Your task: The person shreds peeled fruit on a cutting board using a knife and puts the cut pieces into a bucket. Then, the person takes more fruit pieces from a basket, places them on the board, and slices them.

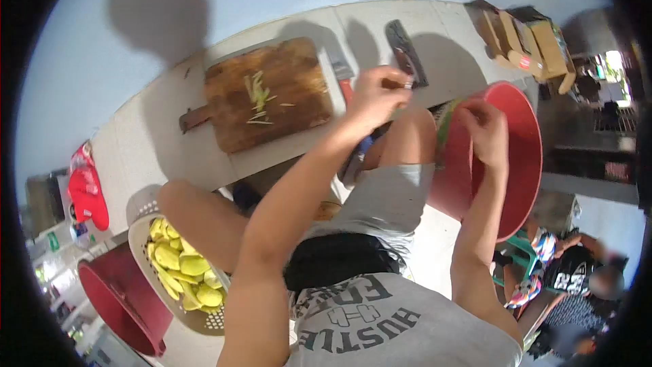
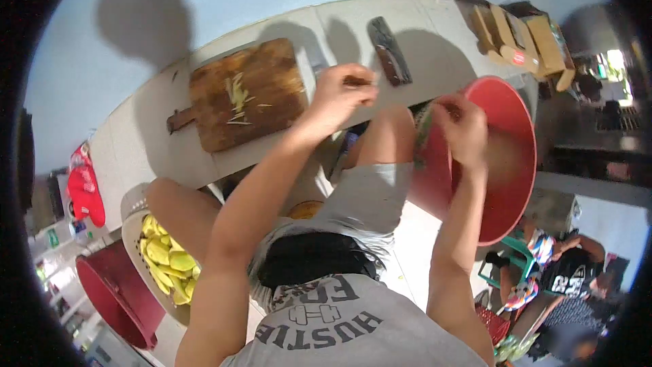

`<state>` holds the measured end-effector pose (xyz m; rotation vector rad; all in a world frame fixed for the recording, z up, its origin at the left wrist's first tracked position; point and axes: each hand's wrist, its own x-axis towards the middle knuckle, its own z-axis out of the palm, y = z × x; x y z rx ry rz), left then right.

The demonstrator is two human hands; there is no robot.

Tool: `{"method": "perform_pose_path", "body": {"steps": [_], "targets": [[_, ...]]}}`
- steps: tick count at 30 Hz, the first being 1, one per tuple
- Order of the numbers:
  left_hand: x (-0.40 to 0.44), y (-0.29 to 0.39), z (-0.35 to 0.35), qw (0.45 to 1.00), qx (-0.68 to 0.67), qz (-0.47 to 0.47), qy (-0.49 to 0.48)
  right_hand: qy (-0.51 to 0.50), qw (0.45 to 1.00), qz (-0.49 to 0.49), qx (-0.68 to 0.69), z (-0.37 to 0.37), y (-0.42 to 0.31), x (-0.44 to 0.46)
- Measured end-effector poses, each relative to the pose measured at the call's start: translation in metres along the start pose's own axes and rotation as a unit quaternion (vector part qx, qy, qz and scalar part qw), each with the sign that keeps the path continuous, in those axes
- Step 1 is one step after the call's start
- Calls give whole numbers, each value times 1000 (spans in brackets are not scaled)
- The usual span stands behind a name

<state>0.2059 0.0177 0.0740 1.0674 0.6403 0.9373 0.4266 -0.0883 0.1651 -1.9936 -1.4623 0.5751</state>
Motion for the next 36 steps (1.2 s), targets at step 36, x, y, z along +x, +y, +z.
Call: {"method": "perform_pose_path", "body": {"steps": [36], "targets": [[-161, -75, -167, 759, -432, -157, 462, -166, 859, -470, -119, 376, -138, 72]]}}
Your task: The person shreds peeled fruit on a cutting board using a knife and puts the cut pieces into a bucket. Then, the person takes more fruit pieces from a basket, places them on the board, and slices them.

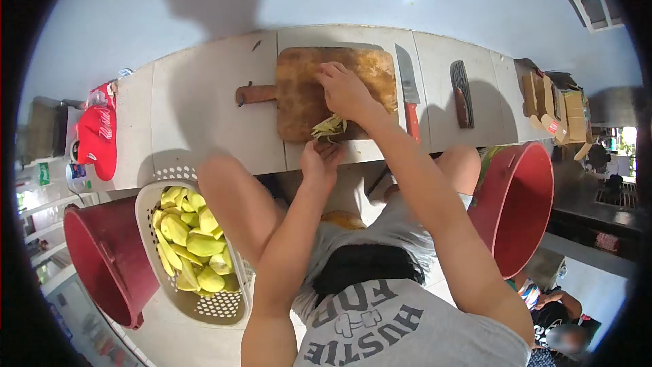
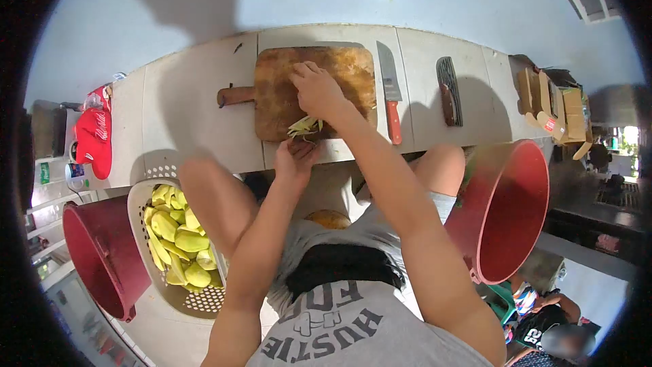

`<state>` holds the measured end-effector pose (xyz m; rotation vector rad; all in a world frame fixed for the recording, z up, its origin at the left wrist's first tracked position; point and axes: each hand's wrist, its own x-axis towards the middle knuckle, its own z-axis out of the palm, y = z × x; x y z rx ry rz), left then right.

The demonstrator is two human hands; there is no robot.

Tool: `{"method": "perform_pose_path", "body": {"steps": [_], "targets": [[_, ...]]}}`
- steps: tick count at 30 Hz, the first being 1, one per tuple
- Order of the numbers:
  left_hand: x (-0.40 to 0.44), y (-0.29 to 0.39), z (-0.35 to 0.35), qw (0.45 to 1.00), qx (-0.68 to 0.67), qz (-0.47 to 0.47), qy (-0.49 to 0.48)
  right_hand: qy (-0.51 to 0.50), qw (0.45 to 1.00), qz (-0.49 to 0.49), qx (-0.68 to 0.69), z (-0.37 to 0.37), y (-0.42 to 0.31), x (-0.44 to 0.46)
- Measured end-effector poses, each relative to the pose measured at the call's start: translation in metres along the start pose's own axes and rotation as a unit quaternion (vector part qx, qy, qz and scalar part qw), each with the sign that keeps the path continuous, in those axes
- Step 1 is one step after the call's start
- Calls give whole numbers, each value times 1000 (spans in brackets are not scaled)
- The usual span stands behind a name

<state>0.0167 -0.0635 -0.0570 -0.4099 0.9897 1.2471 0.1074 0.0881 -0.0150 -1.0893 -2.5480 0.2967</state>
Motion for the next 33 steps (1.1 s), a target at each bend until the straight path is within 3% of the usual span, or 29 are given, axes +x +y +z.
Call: {"method": "perform_pose_path", "body": {"steps": [2, 6, 9, 11, 12, 14, 17, 20, 24, 27, 29, 33], "targets": [[1, 1, -1, 1000, 3, 3, -10, -100, 992, -19, -68, 7, 15, 4], [7, 2, 3, 1000, -19, -10, -8, -114, 992, 12, -55, 5, 2, -39], [5, 2, 1, 1000, -13, -6, -6, -53, 996, 12, -67, 5, -6, -53], [5, -1, -2, 1000, 0, 0, -16, -119, 989, 64, -57, 1, -6, -43], [4, -3, -3, 1000, 2, 6, -10, -119, 989, 68, -54, 6, 0, -35], [4, -3, -1, 1000, 4, 13, -7, 10, 998, 63, 12, 18, 14, -8], [3, -2, 3, 1000, -19, 24, -2, -4, 995, 95, -10, 28, 13, 11], [5, -1, 2, 1000, 10, 15, 3, -71, 995, 47, 56, 26, -7, 6], [-3, 4, 5, 1000, -10, 7, -7, -105, 994, -12, 39, 17, -25, -30], [0, 1, 4, 999, -18, 7, -28, -173, 975, -27, 134, 2, -14, -51], [0, -2, 7, 999, -13, 18, -48, -31, 976, 59, 209, -13, -4, -45], [3, 1, 9, 1000, -15, -13, 6, -5, 993, 80, 87, 1, 4, -48]]}}
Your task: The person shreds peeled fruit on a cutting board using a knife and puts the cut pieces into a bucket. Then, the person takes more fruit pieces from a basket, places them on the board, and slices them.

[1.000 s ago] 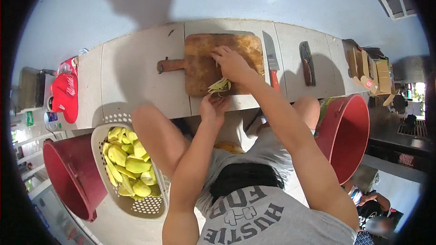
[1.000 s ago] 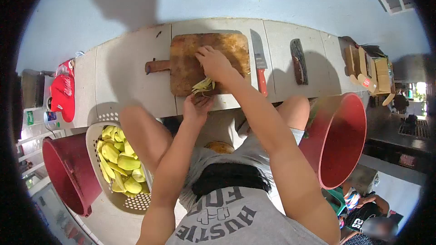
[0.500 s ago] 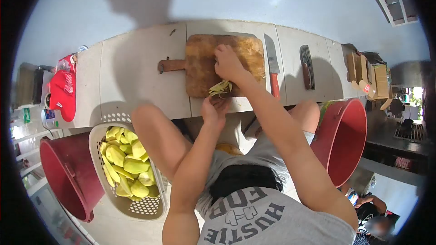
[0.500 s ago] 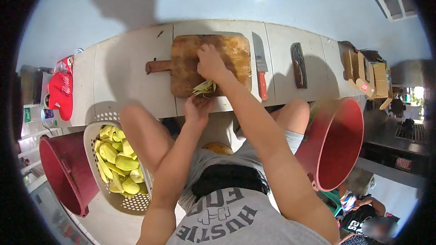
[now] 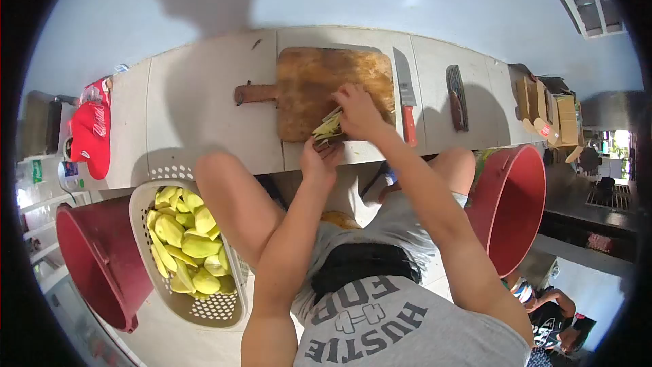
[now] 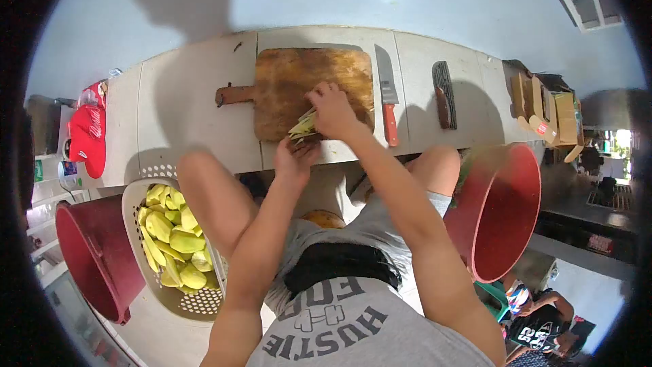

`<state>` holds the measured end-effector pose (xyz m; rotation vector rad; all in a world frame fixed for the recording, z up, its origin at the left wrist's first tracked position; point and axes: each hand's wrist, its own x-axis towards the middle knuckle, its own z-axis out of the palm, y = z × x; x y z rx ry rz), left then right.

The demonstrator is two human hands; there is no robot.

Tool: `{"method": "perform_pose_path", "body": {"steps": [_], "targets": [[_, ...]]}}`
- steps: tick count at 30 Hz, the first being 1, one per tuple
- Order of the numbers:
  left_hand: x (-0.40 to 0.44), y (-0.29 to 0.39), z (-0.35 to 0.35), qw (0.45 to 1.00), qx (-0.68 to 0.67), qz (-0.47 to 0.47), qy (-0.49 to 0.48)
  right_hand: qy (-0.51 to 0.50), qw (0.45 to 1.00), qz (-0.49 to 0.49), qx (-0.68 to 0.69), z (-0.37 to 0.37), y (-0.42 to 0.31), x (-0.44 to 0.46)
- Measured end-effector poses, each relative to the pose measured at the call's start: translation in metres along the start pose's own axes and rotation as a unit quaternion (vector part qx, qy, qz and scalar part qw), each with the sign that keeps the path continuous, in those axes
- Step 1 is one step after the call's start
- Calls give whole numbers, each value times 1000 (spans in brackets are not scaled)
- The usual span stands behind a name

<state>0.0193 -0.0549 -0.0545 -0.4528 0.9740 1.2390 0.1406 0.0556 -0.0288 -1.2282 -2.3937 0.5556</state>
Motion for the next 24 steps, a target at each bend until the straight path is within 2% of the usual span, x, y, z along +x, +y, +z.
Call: {"method": "perform_pose_path", "body": {"steps": [2, 4, 5, 7, 11, 15, 17, 18, 21, 23, 24], "targets": [[-2, 5, -1, 1000, 0, -17, 6, -50, 995, 12, -86, 14, -24, -13], [-9, 10, -2, 996, 64, 13, -58, -41, 997, 3, -72, 26, -39, -29], [-8, 11, -2, 996, 64, 13, -58, -34, 998, -5, -59, 30, -44, -36], [-8, 12, -3, 993, -8, -18, -117, -39, 998, -3, -45, 31, -53, -45], [-12, 14, 0, 996, 4, -49, -74, -38, 999, -6, -23, 38, -60, -63], [-12, 10, -8, 996, 73, 10, -52, -85, 996, 28, 16, 27, -69, -75], [-21, 8, -3, 993, 108, 26, -31, -12, 989, 5, 147, 14, -67, -84], [-23, 6, -1, 991, 117, 27, -63, -6, 989, 6, 147, -2, -67, -86], [-44, -8, 24, 984, 114, 13, -134, 91, 957, 103, 254, -65, -65, -105], [-57, -27, 51, 979, 103, -5, -177, 197, 902, 187, 336, -101, -49, -137], [-60, -39, 63, 963, 153, 16, -223, 253, 881, 186, 354, -122, -39, -156]]}}
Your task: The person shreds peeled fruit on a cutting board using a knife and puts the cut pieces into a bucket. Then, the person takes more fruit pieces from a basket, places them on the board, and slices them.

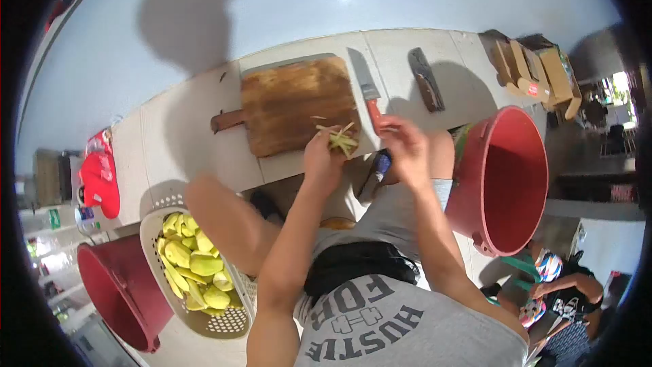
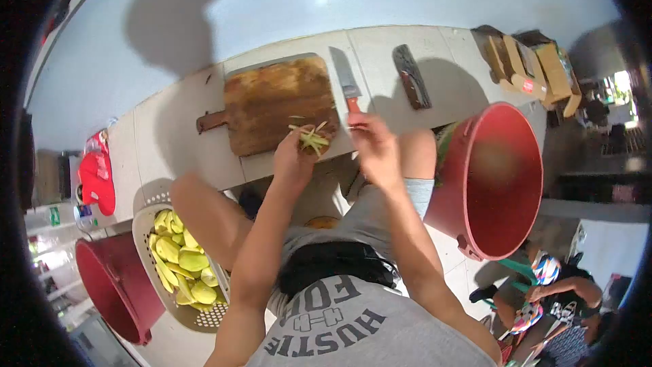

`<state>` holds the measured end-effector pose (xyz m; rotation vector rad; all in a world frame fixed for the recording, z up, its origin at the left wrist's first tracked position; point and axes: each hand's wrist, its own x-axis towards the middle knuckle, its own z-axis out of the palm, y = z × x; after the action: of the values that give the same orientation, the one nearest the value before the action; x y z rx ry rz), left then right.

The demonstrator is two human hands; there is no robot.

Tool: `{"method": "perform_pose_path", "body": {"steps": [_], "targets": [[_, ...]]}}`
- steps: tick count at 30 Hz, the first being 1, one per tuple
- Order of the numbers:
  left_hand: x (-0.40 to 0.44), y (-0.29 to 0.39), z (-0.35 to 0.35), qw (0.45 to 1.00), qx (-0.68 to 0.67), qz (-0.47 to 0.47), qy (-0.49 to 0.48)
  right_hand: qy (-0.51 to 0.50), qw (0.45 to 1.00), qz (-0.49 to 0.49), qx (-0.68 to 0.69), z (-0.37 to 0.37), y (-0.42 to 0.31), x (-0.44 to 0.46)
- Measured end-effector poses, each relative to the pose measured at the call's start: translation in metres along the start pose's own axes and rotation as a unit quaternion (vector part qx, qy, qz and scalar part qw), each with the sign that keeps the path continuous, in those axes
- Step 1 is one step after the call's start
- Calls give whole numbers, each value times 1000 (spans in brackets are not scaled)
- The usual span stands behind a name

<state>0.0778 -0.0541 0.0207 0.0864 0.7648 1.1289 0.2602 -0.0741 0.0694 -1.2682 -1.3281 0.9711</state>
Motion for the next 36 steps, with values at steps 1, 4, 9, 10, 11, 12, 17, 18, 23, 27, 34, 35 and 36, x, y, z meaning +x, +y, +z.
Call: {"method": "perform_pose_path", "body": {"steps": [1, 4, 9, 10, 11, 12, 17, 18, 23, 27, 34, 35, 36], "targets": [[4, -10, 19, 997, 51, 16, -47, 37, 999, 7, 11, -30, -22, -5], [8, -47, 96, 982, 55, 37, -178, 210, 969, -9, 130, -106, -25, -36], [-41, -106, 255, 920, 155, 5, -361, 277, 951, -13, 134, -175, -42, -115], [-35, -133, 272, 873, 276, 41, -401, 290, 951, 20, 106, -180, -42, -129], [-28, -157, 287, 809, 390, 79, -433, 304, 944, 73, 110, -182, -43, -142], [-21, -177, 294, 761, 496, 58, -414, 303, 944, 59, 118, -183, -39, -150], [11, -192, 278, 823, 457, 12, -336, 308, 946, 34, 94, -183, -35, -155], [11, -183, 275, 869, 357, -121, -320, 308, 947, 44, 83, -185, -32, -153], [19, -200, 272, 793, 379, 105, -466, 290, 953, 28, 80, -184, -26, -139], [7, -210, 260, 531, 685, 213, -451, 297, 949, 26, 101, -184, -26, -141], [19, -183, 244, 723, 494, 250, -413, 299, 951, 33, 69, -186, -26, -140], [18, -170, 241, 758, 471, 188, -409, 302, 951, 47, 49, -185, -26, -140], [20, -164, 240, 780, 442, 191, -400, 302, 952, 40, 36, -187, -21, -140]]}}
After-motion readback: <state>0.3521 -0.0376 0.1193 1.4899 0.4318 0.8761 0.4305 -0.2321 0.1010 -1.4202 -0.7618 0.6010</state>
